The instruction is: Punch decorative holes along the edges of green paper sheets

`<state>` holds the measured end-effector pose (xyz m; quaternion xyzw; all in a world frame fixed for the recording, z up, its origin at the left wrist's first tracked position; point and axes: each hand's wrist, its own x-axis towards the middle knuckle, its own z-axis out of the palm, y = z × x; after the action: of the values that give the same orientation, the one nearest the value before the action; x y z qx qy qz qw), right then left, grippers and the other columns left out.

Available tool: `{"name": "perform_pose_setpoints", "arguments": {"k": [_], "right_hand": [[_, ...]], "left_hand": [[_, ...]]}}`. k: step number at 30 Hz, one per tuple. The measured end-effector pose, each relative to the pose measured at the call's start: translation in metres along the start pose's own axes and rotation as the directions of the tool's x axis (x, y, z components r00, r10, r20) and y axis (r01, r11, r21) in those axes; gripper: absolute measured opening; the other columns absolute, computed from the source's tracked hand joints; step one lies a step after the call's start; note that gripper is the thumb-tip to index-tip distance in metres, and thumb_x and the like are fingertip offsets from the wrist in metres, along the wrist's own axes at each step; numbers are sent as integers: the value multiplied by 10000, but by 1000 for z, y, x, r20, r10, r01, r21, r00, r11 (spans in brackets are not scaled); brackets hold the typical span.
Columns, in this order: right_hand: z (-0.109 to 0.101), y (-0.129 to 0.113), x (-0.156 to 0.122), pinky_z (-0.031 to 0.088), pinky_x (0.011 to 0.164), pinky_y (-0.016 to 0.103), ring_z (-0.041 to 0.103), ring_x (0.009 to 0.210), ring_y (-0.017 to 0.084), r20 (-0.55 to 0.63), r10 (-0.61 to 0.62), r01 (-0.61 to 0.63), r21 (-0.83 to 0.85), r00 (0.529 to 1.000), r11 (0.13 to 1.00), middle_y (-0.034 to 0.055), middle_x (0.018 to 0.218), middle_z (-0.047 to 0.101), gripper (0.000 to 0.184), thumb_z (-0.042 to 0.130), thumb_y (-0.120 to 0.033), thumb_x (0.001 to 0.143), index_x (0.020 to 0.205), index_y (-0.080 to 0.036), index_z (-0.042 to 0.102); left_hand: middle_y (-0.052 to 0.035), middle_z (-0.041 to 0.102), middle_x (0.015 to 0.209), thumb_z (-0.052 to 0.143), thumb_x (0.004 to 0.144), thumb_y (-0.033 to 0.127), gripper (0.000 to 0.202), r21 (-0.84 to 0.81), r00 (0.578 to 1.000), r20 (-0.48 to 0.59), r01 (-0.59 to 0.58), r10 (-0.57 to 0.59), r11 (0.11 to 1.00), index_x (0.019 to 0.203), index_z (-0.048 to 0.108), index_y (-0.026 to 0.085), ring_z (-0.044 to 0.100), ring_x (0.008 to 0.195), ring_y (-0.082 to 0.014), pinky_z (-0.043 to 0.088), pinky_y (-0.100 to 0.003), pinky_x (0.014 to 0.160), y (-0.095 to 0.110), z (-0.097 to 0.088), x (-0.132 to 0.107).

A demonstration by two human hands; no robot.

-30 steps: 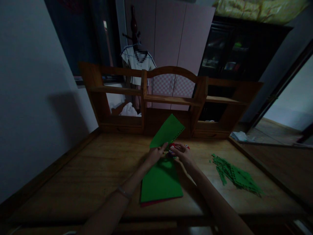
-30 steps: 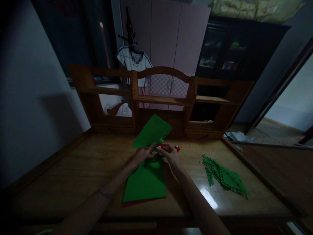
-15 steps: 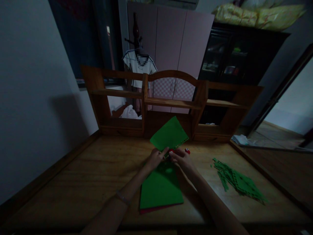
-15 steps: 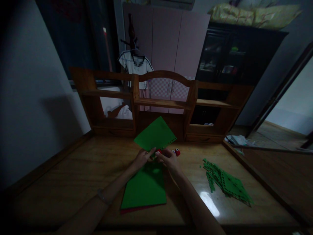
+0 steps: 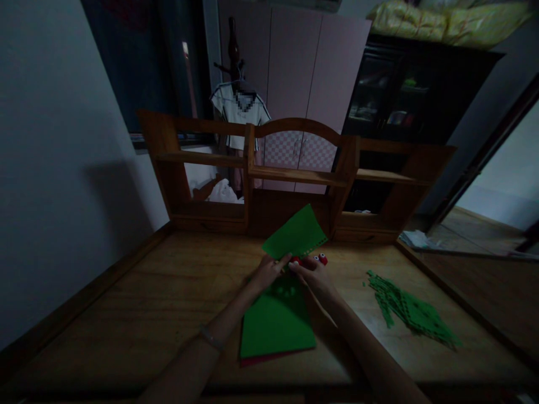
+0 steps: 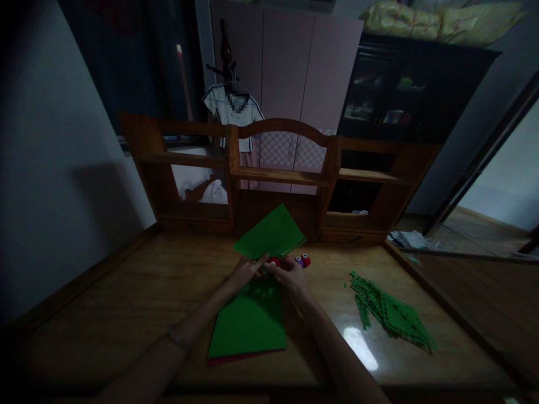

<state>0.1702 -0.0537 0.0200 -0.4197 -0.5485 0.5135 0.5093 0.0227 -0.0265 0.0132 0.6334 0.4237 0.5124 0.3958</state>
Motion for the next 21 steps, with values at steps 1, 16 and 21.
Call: {"name": "perform_pose_setpoints", "arguments": {"k": [1,16,21], "right_hand": [[0,0,0,341,522,237,514,583,123,3,-2,2,10,1000,1000,-9,699,609,273,677,-405,629,800,-201,622],[-2,-1,-1,314,476,230,458,512,104,3,22,-22,-17,1000,1000,-5,644,575,284,663,-436,642,778,-190,618],[-4,2,0,295,456,227,429,477,92,19,31,-31,-22,999,999,-20,577,529,274,661,-427,650,768,-184,617]], "left_hand": [[-52,672,947,515,752,418,331,-1,999,13,-30,30,1000,927,654,174,514,1081,-180,312,-307,987,0,0,0],[-56,658,853,496,748,505,476,-48,983,130,136,-128,990,1031,601,137,586,772,-183,452,-259,650,-8,-1,-4],[-44,648,858,505,744,508,472,-82,987,142,86,-74,993,1028,601,145,580,747,-163,446,-244,625,-10,-1,-3]]}}
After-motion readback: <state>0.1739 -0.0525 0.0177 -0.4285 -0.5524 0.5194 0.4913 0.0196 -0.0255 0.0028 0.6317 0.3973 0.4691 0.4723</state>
